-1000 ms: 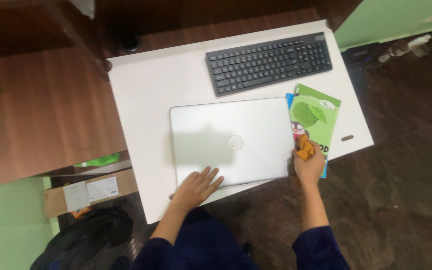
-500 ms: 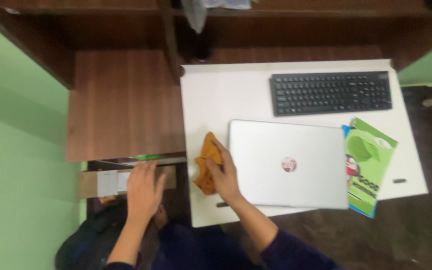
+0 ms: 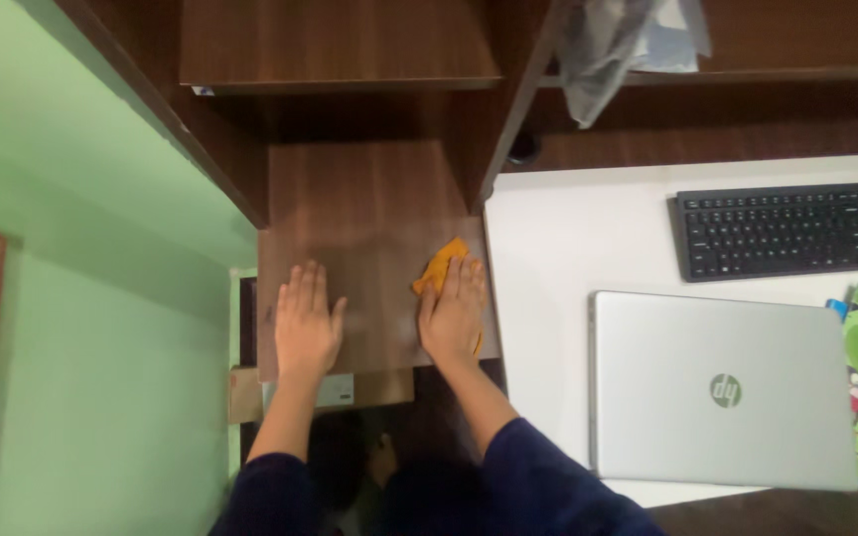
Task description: The person wipes a white desk surface, two notebooks, and a laptop using an orange cloth. They then wipe the interior of a wooden shelf and place the keyboard on the shelf before returning the laptop to the desk.
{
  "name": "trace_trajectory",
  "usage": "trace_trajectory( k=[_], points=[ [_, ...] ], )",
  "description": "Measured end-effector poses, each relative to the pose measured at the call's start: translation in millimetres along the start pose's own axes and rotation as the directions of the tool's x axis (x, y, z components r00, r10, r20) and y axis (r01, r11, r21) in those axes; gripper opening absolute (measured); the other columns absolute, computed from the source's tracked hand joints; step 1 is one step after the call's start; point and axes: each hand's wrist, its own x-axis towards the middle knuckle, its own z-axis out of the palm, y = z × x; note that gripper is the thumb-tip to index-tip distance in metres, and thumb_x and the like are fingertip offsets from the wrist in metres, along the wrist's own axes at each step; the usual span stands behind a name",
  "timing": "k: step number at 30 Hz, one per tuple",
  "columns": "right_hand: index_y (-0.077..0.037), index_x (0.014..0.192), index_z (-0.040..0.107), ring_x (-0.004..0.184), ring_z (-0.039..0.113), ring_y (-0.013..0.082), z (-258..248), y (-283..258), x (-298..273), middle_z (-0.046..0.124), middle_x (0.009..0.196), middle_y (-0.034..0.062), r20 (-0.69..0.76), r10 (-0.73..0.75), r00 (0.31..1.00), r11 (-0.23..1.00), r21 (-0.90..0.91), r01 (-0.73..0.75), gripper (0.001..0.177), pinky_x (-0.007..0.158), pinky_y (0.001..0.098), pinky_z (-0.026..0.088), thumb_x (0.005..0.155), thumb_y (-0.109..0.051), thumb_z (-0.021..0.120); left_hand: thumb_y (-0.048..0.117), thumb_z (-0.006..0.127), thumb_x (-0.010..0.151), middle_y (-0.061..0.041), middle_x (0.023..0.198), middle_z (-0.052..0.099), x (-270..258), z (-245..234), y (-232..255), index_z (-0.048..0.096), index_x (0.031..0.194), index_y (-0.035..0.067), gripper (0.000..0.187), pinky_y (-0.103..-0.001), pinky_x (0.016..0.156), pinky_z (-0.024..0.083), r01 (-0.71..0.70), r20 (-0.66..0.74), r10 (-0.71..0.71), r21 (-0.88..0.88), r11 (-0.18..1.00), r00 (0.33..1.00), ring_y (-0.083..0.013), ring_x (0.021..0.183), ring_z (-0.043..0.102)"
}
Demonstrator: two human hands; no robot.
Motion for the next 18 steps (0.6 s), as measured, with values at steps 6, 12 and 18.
trace_trajectory(
  k=[6,12,18],
  points=[
    [0.01,0.149,0.042,0.146,0.035,0.0483,37.1,-9.6,71.4,0.04,0.155,0.0331,-0.102,0.023,0.994,0.999,-0.034,-0.026,0.064,0.123,0.053,0.023,0.1,-0.029,0.053,0.036,0.045,0.102,-0.015,0.158,0.043,16.8,7.8,-6.5,0.044,0.15,0.001,0.059,-0.045,0.126,0.021,0.026,0.058,-0.02,-0.109,0.994,0.998,-0.0283,0.151,0.033],
    [0.009,0.148,0.045,0.138,0.037,0.0536,62.5,-31.3,90.6,0.041,0.154,0.035,-0.166,0.019,0.986,0.979,-0.195,-0.051,0.062,0.119,0.0534,0.027,0.098,-0.026,0.054,0.03,0.045,0.101,-0.014,0.157,0.044,21.7,5.5,-8.2,0.045,0.15,0.002,0.056,-0.043,0.125,0.02,0.071,0.08,-0.059,-0.155,0.985,0.995,-0.0271,0.149,0.034],
    [-0.001,0.132,0.064,0.131,0.057,0.0445,68.4,-42.8,74.0,0.066,0.133,0.0252,0.174,-0.533,0.828,0.772,0.5,0.392,0.043,0.111,0.0493,0.045,0.093,-0.019,0.061,0.03,0.047,0.1,-0.013,0.157,0.045,22.3,2.8,-9.3,0.046,0.149,0.004,0.056,-0.043,0.125,0.022,0.088,0.059,-0.076,-0.218,0.972,0.995,-0.0266,0.149,0.036]
  ],
)
